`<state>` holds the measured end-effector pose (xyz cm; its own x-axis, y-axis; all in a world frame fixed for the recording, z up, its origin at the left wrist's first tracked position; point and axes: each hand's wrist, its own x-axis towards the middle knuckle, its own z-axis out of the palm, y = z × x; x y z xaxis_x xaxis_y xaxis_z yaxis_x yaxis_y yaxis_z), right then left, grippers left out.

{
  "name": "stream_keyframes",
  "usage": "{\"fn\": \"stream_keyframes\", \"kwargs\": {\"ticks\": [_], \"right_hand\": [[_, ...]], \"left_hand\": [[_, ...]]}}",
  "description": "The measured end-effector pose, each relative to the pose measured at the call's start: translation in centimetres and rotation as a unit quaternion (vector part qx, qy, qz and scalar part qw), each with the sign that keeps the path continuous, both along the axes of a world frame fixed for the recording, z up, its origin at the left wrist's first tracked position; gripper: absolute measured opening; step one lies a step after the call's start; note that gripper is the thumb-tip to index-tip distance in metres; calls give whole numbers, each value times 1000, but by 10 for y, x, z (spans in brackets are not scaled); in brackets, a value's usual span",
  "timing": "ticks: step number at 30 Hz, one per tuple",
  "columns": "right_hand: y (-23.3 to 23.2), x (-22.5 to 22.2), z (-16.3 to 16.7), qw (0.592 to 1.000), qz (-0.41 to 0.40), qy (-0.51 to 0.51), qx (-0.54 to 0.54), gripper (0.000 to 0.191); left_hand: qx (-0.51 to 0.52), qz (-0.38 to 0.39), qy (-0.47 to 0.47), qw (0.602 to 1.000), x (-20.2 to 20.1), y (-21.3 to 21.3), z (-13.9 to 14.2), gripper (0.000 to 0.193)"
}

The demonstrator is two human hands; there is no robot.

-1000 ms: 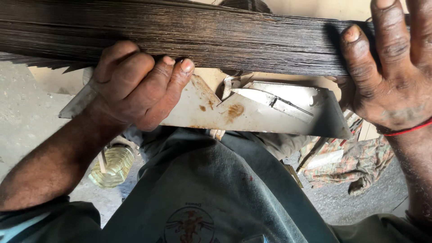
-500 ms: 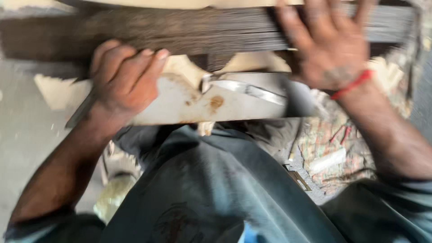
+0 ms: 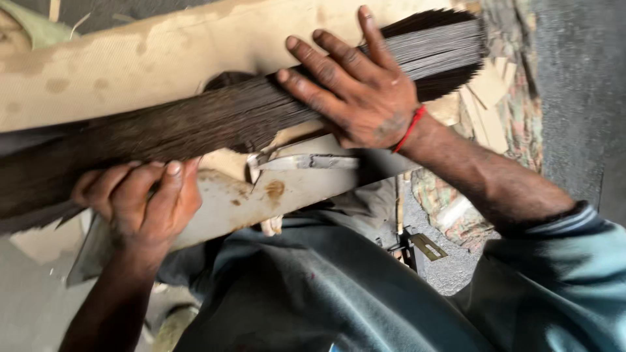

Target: The person holds a bundle of dark, thin strips and repeatedly rubs them against a fixed metal blade to sharpen or smooth the edges. The strips are repositioned and flipped multiple times to treat different sections.

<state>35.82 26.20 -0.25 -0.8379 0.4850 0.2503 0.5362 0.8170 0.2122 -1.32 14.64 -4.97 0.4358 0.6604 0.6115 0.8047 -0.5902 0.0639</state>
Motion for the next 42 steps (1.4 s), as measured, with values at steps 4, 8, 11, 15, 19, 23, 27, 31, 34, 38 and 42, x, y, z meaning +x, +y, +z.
{"fn": "stream_keyframes", "kwargs": {"ticks": [4,8,11,15,19,23,27,31,34,38,42], "right_hand": [[4,-4,12,997,2,31,-68,72],[-22,-7,21,993,-4,99,-65,75],[-73,-14,6,978,71,197,19,64],[-134,-17,-27,967,-33,166,-189,49],[-140,-18,-40,963,-80,189,-176,45],[-122,-22,-32,950,-99,204,-215,43],[-129,-15,-25,954,-46,240,-175,31],[-141,25,-20,886,-102,447,-65,17],[-116,65,-17,755,-279,593,-8,11],[-76,88,-29,717,-325,588,-186,20],[-60,92,-29,772,-405,445,-204,23]], "left_hand": [[87,4,-52,995,17,11,-5,37],[87,37,-61,994,8,6,18,28],[65,71,-20,995,-15,-6,47,31],[64,74,-33,995,-18,-8,55,27],[30,94,-52,994,-19,-11,49,24],[81,64,-8,995,-43,-19,57,10],[63,72,-21,995,-41,-23,65,12],[-17,82,-102,991,-32,-14,59,20],[-26,89,-91,992,-37,-4,54,21],[-42,62,-81,994,-49,1,52,22],[-34,83,-95,991,-67,-10,48,29]]}}
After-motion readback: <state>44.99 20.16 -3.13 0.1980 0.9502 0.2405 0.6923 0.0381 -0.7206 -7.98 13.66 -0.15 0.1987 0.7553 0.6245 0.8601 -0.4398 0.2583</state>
